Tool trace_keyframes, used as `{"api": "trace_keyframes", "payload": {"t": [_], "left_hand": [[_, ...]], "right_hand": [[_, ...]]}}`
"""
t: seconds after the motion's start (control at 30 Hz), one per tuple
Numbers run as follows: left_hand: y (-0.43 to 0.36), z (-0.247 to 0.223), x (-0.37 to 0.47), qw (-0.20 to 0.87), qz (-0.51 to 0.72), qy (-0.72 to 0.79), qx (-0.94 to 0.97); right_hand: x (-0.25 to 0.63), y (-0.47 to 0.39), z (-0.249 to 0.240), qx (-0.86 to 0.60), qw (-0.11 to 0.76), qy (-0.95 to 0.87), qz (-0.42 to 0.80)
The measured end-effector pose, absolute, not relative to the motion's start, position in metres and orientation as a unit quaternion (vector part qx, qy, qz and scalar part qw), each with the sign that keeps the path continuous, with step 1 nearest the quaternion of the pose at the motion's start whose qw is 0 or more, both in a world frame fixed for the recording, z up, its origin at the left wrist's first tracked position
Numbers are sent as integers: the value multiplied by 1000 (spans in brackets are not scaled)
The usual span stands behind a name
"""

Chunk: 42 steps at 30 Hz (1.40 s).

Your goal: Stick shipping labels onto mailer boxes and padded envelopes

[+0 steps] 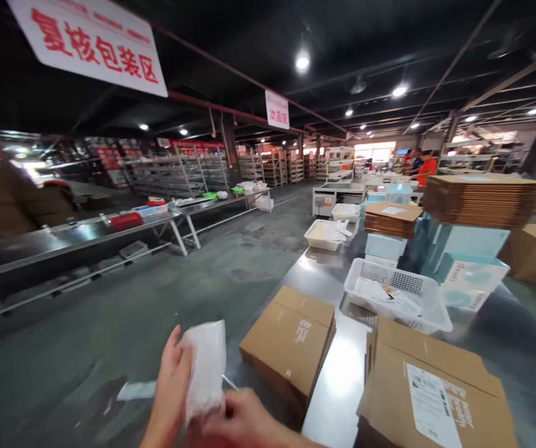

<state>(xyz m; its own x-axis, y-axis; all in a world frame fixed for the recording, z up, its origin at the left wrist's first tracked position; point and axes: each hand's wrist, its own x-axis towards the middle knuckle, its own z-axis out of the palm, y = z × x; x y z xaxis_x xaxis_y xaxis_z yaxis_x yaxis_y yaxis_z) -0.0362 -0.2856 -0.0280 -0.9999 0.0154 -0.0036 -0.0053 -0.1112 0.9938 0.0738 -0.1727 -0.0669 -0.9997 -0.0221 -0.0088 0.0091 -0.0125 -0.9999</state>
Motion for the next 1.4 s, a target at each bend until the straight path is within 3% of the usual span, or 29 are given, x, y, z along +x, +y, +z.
{"api": "trace_keyframes", "payload": {"t": [0.1,0.2,0.3,0.43,0.5,0.6,0.67,0.93,1.03,1.13,1.4], "left_hand": [[-305,-45,-43,-3,714,700,16],[-311,-63,-38,130,691,704,103],[-305,-75,-38,167,678,709,99],[-305,-80,-43,195,679,698,118],[-309,-85,-45,227,663,698,148],[-311,-95,-47,261,640,696,195],[-310,-99,-49,276,639,689,202],[-272,-83,-62,367,625,669,164],[-258,-92,-63,370,592,698,160],[-253,-115,-62,409,570,698,146],[-284,-186,-57,535,531,654,67]], "right_hand": [[52,-167,-48,72,-67,669,-737],[28,-154,-48,120,-52,647,-751],[14,-139,-53,130,-38,705,-696],[7,-119,-46,157,-231,816,-507],[5,-113,-44,85,-166,856,-482],[6,-107,-49,28,50,830,-555],[10,-105,-56,67,93,785,-609],[36,-115,-70,130,27,782,-608],[47,-117,-73,154,-28,840,-519],[50,-104,-83,153,-25,879,-450],[-10,12,-117,287,-67,937,-188]]}}
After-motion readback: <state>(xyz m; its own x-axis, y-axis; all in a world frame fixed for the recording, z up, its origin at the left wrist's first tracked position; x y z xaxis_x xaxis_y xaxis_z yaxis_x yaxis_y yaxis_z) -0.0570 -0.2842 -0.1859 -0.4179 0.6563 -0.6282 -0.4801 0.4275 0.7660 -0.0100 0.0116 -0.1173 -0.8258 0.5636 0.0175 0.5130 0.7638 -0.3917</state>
